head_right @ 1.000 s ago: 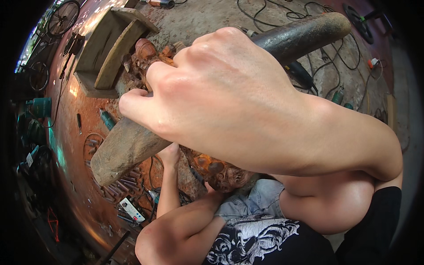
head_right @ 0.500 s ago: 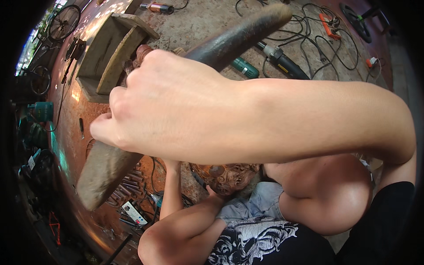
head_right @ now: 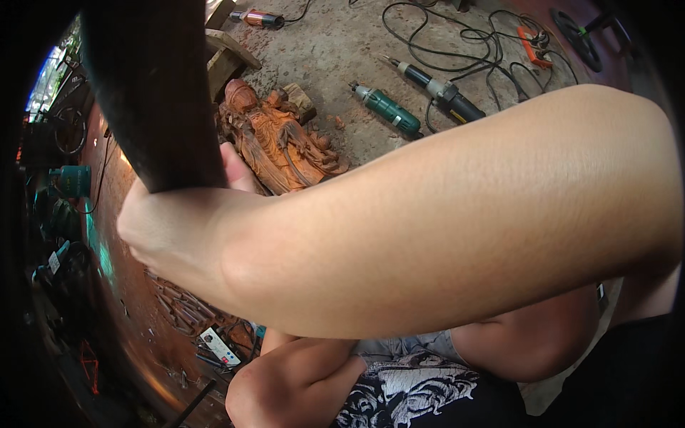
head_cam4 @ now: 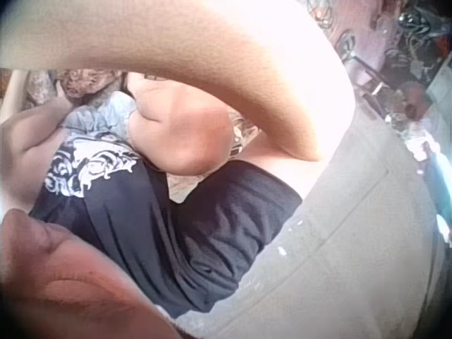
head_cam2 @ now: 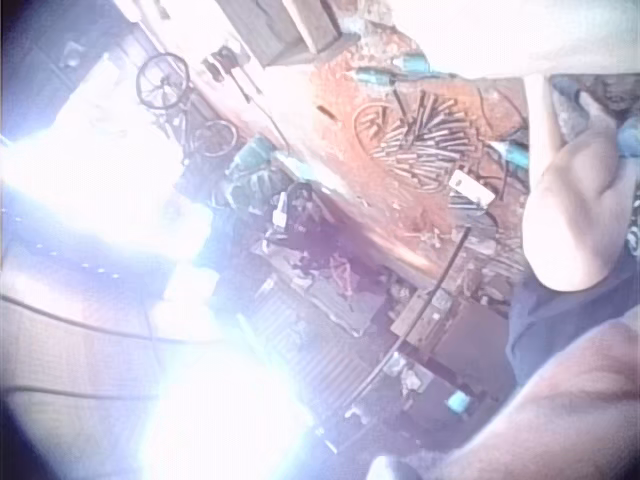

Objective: The person carves a large wooden sculpture using a chisel and mallet, then switches to a rotary power tool to refine details. They alternate between manual and powered tools to shape and smooth the wood surface.

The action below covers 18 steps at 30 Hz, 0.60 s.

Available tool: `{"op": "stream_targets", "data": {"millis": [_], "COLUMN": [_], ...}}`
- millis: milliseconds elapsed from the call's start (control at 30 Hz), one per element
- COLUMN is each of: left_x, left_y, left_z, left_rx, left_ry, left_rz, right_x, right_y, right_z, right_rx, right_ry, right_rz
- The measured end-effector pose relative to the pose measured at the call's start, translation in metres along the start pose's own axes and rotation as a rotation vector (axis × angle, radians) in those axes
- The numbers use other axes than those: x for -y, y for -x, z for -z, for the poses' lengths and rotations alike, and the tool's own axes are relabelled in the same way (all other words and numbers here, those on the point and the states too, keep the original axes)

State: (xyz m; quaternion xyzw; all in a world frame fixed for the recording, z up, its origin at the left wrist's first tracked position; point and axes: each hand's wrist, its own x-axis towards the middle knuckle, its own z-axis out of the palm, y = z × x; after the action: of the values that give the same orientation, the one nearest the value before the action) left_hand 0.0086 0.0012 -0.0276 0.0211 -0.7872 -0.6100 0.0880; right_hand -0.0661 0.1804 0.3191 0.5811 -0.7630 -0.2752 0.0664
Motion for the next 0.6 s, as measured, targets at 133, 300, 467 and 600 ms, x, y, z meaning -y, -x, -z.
{"op": "stream_targets", "data": {"millis": [133,300,467,600], "left_x": [-0.005,-0.009,-0.039,-0.074], "left_y": [-0.004,-0.003,-0.006,-0.019], "left_z": [0.003,-0.001,0.001,0.037], "left_rx": [0.005,0.023,0.021,-0.026], "left_ry": [0.009,0.056,0.264,0.419], "left_rz": [0.015,0.047,0.246,0.444], "right_x": [0.016,0.018,0.024,0.058], "right_y": [0.007,0.032,0.102,0.145], "right_z": [-0.031,-0.042,-0.072,-0.121], "right_rx": [-0.625,-0.327,-0.273,-0.434], "right_ry": [-0.376,-0.003,-0.562,-0.974], "right_rz": [-0.369,-0.257,-0.621,-0.887]}}
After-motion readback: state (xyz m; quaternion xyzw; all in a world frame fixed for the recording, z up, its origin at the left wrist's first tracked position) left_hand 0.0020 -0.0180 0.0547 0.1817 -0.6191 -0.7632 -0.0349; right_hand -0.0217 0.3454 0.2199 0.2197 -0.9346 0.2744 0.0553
